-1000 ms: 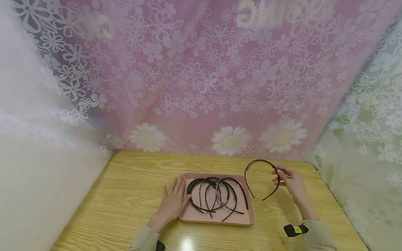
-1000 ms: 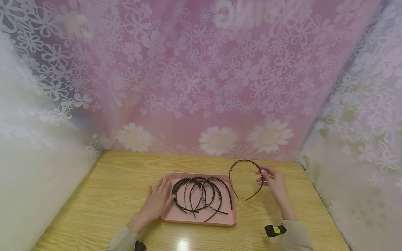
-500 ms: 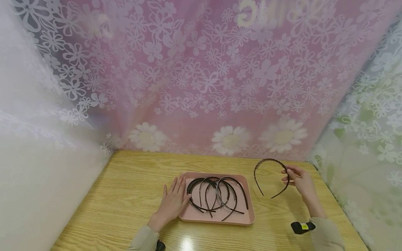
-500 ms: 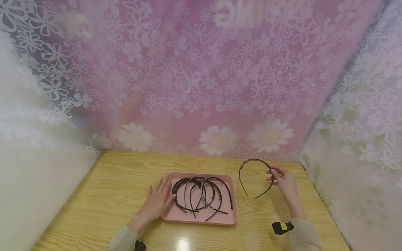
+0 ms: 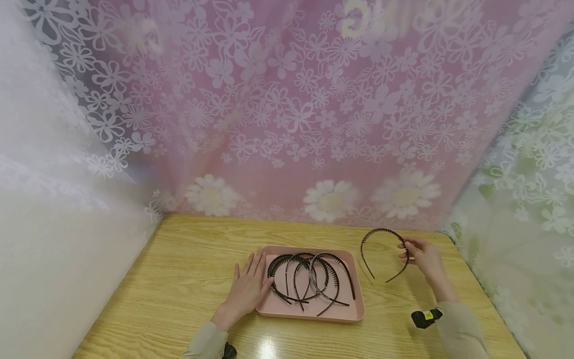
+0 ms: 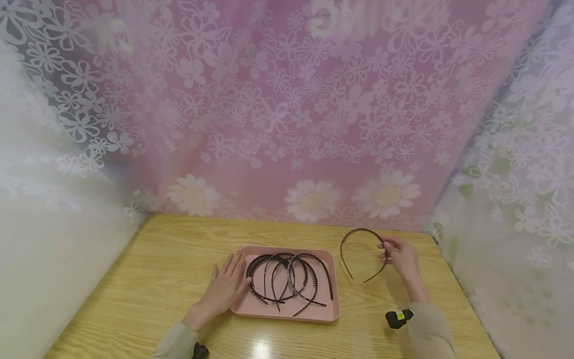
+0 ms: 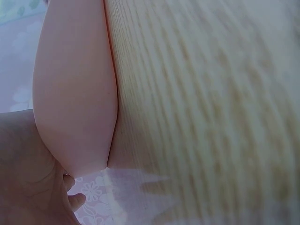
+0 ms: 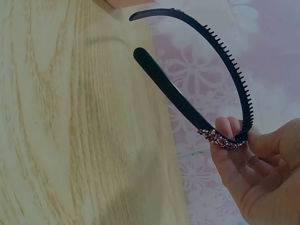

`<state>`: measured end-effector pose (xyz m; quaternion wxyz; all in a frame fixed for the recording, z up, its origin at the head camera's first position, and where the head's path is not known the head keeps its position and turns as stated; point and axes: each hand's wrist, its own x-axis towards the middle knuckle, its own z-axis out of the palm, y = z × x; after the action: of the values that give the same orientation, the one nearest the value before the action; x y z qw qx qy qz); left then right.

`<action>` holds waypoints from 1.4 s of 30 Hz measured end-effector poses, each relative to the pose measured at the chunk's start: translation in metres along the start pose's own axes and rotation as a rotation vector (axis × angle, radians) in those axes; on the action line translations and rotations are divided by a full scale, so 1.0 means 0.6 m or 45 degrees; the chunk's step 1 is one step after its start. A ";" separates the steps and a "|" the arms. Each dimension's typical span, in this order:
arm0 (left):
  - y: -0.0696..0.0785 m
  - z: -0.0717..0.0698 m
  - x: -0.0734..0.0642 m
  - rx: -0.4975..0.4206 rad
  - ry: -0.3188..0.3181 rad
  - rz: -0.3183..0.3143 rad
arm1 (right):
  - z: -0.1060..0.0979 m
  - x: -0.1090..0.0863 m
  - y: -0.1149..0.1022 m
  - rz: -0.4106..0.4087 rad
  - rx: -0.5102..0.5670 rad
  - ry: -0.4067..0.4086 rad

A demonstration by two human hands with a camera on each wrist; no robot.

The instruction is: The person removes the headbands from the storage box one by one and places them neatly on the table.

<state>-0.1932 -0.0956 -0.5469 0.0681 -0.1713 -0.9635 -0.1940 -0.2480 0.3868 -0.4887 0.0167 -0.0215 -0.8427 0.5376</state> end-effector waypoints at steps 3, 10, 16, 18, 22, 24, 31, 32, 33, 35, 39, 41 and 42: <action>0.000 0.000 0.001 0.001 0.004 0.005 | 0.005 0.010 0.006 0.008 -0.005 -0.020; 0.002 -0.002 0.000 -0.006 -0.002 -0.004 | 0.015 0.027 0.020 0.044 -0.029 -0.062; 0.004 -0.003 -0.001 -0.009 0.005 -0.002 | 0.020 0.034 0.031 0.084 -0.049 -0.103; 0.004 -0.003 0.000 -0.007 0.012 -0.002 | 0.022 0.036 0.034 0.097 -0.054 -0.115; 0.002 -0.002 0.001 -0.006 0.009 -0.001 | 0.022 0.041 0.039 0.131 -0.055 -0.147; 0.002 -0.002 0.001 -0.003 0.006 0.002 | 0.022 0.042 0.043 0.146 -0.046 -0.166; 0.003 -0.002 -0.001 -0.003 -0.002 0.002 | 0.024 0.041 0.057 0.189 -0.052 -0.187; 0.002 -0.002 -0.001 -0.002 -0.004 0.000 | 0.024 0.042 0.058 0.188 -0.059 -0.186; 0.002 -0.001 -0.001 -0.001 -0.005 -0.003 | 0.025 0.042 0.058 0.186 -0.071 -0.180; 0.002 -0.001 -0.001 -0.001 -0.006 -0.007 | 0.025 0.043 0.059 0.176 -0.094 -0.168; 0.002 -0.002 -0.001 0.001 -0.009 -0.006 | 0.025 0.044 0.057 0.153 -0.220 -0.123; 0.002 -0.002 -0.001 0.001 -0.011 -0.005 | 0.025 0.045 0.055 0.138 -0.297 -0.107; 0.001 -0.002 -0.001 0.003 -0.011 -0.005 | 0.026 0.046 0.055 0.133 -0.347 -0.091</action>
<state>-0.1921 -0.0956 -0.5458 0.0637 -0.1704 -0.9643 -0.1924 -0.2757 0.3882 -0.5247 -0.0445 -0.0483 -0.9058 0.4187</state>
